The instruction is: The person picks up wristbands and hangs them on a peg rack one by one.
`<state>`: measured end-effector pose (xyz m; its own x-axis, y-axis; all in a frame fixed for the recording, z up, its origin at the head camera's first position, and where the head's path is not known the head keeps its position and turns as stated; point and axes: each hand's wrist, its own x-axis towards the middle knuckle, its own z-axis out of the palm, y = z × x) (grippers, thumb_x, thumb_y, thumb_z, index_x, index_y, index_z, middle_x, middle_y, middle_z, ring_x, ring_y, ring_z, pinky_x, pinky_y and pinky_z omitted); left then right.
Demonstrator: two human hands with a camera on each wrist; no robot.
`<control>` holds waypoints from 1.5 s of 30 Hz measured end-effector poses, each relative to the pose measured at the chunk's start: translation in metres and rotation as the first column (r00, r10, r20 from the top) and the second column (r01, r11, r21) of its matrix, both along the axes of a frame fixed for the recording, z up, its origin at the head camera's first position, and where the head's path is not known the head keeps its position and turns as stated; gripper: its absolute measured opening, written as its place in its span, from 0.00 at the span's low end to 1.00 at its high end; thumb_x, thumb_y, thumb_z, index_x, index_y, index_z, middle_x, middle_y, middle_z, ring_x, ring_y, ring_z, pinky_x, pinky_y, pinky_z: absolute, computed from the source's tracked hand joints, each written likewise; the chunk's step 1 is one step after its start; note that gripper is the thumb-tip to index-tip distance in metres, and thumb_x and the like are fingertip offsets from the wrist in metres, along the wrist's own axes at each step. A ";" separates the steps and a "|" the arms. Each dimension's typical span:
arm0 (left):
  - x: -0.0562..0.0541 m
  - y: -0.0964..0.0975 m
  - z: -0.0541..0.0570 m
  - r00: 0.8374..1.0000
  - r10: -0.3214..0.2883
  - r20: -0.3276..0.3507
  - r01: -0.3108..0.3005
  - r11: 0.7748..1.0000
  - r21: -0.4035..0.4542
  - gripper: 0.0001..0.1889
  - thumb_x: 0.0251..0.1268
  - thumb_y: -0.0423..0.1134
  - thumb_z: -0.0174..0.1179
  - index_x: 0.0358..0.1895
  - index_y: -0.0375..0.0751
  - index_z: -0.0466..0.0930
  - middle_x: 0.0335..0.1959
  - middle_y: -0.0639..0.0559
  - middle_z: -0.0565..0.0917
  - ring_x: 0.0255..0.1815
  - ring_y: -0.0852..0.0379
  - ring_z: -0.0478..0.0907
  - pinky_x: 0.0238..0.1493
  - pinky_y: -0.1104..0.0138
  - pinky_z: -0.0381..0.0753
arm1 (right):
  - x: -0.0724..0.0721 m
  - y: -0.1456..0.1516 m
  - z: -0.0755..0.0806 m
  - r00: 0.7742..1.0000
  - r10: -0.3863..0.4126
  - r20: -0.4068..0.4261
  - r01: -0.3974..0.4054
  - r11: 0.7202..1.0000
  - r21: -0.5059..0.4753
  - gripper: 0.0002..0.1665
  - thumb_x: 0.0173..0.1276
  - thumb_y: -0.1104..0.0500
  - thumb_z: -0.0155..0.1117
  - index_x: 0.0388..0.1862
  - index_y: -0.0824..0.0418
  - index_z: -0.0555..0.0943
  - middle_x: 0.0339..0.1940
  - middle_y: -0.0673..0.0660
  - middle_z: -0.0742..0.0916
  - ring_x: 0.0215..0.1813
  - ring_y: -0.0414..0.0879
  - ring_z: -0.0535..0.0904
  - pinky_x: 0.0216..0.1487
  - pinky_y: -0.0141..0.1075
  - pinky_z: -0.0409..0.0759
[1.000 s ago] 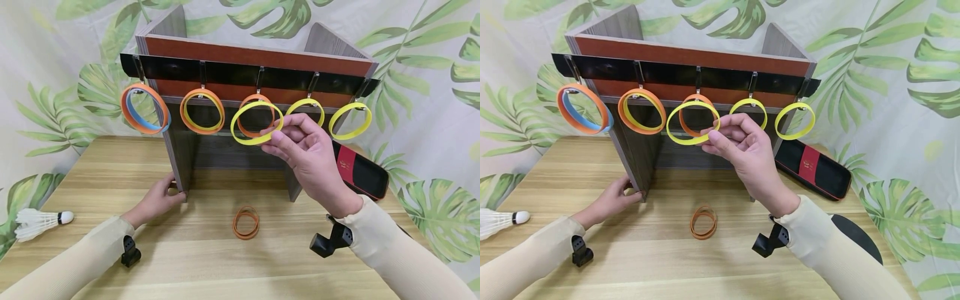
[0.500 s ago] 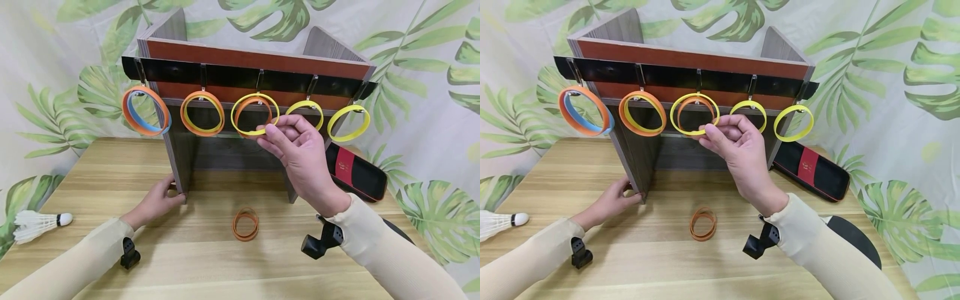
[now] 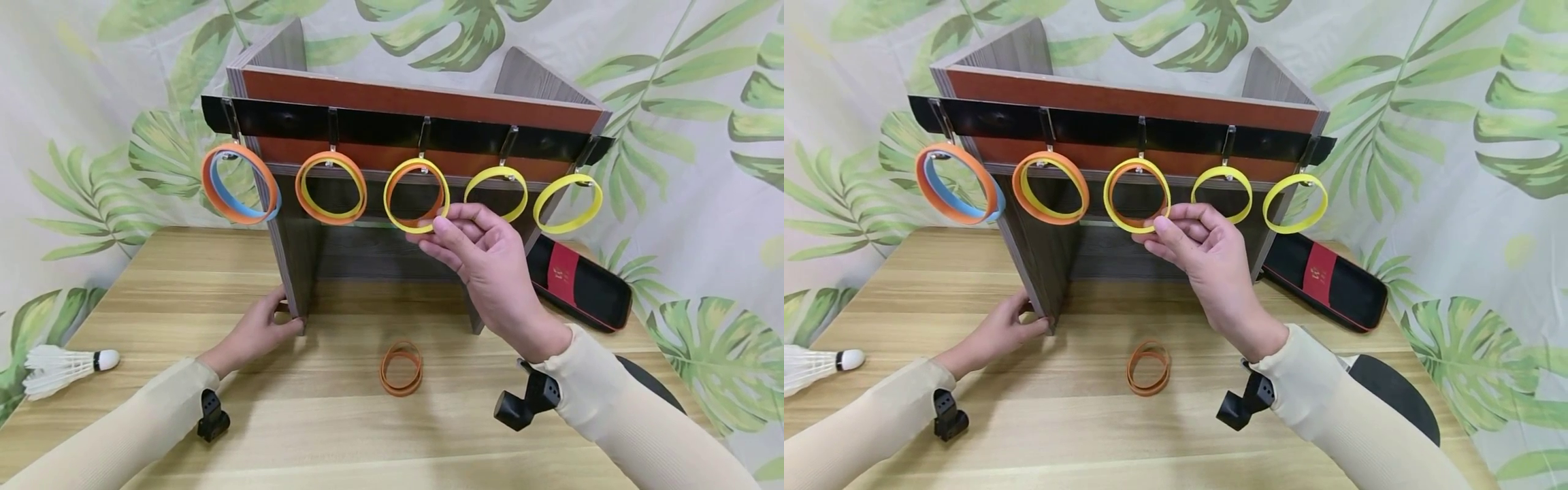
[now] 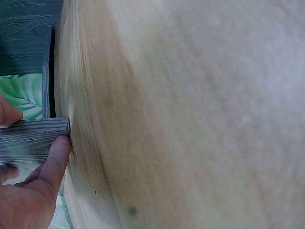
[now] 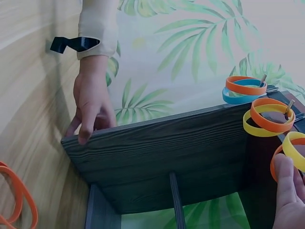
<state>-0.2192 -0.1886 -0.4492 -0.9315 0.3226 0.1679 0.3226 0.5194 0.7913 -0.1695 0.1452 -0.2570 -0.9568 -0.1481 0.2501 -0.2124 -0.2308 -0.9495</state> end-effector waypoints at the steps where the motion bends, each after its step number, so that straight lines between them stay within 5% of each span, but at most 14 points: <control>1: 0.000 0.000 0.000 1.000 0.002 0.003 -0.002 1.000 0.001 0.32 0.69 0.28 0.62 0.75 0.29 0.66 0.65 0.28 0.80 0.59 0.34 0.82 0.56 0.53 0.82 | 0.000 0.000 0.000 1.000 0.005 -0.002 -0.005 1.000 0.008 0.08 0.79 0.70 0.57 0.50 0.60 0.77 0.43 0.49 0.92 0.46 0.44 0.93 0.57 0.39 0.87; 10: 0.001 0.002 0.004 1.000 -0.008 0.010 0.007 1.000 0.028 0.33 0.69 0.29 0.64 0.75 0.28 0.66 0.65 0.28 0.80 0.59 0.34 0.83 0.57 0.48 0.82 | 0.001 0.008 -0.012 0.999 0.051 -0.006 -0.050 0.991 0.124 0.11 0.78 0.68 0.59 0.56 0.67 0.77 0.47 0.55 0.91 0.49 0.46 0.93 0.58 0.38 0.86; 17: 0.002 0.001 0.004 1.000 -0.006 0.016 0.006 1.000 0.024 0.33 0.69 0.29 0.63 0.76 0.29 0.65 0.67 0.27 0.79 0.60 0.33 0.82 0.58 0.46 0.81 | -0.007 0.013 -0.042 0.994 0.102 -0.033 -0.086 0.943 0.322 0.15 0.77 0.68 0.61 0.58 0.75 0.76 0.47 0.62 0.90 0.47 0.42 0.92 0.54 0.40 0.88; 26: 0.002 0.001 0.005 1.000 -0.008 0.015 0.007 1.000 0.021 0.33 0.70 0.29 0.63 0.76 0.28 0.64 0.67 0.27 0.78 0.60 0.33 0.82 0.58 0.46 0.81 | -0.028 0.026 -0.091 0.977 0.201 0.064 -0.197 0.756 0.624 0.11 0.75 0.63 0.66 0.51 0.69 0.85 0.44 0.67 0.91 0.41 0.39 0.89 0.51 0.42 0.89; 32: 0.003 0.002 0.006 1.000 -0.008 0.019 0.008 1.000 0.023 0.33 0.70 0.29 0.63 0.76 0.28 0.64 0.69 0.27 0.77 0.60 0.32 0.82 0.58 0.46 0.82 | -0.038 0.035 -0.118 0.957 0.263 0.123 -0.269 0.644 0.717 0.12 0.75 0.61 0.66 0.51 0.66 0.86 0.42 0.65 0.91 0.42 0.54 0.88 0.48 0.44 0.87; 35: 0.003 0.002 0.006 1.000 -0.005 0.015 0.005 1.000 0.023 0.32 0.70 0.29 0.63 0.76 0.28 0.65 0.68 0.27 0.78 0.60 0.32 0.82 0.58 0.45 0.82 | -0.042 0.037 -0.127 0.936 0.293 0.197 -0.342 0.613 0.713 0.15 0.77 0.60 0.64 0.54 0.69 0.85 0.45 0.69 0.89 0.45 0.58 0.88 0.49 0.45 0.88; 39: 0.004 0.002 0.006 1.000 -0.005 0.013 0.005 1.000 0.023 0.32 0.70 0.28 0.63 0.75 0.28 0.65 0.67 0.26 0.78 0.60 0.32 0.82 0.58 0.44 0.81 | -0.045 0.035 -0.137 0.911 0.312 0.270 -0.408 0.580 0.705 0.17 0.78 0.61 0.62 0.58 0.71 0.83 0.46 0.70 0.89 0.44 0.51 0.87 0.49 0.42 0.88; 45: 0.002 0.000 0.003 1.000 0.000 0.003 0.000 1.000 0.025 0.29 0.69 0.28 0.63 0.72 0.27 0.69 0.62 0.28 0.82 0.58 0.33 0.83 0.55 0.48 0.83 | -0.049 0.030 -0.145 0.902 0.318 0.293 -0.425 0.528 0.735 0.15 0.78 0.62 0.62 0.56 0.70 0.84 0.47 0.67 0.90 0.40 0.42 0.85 0.46 0.40 0.88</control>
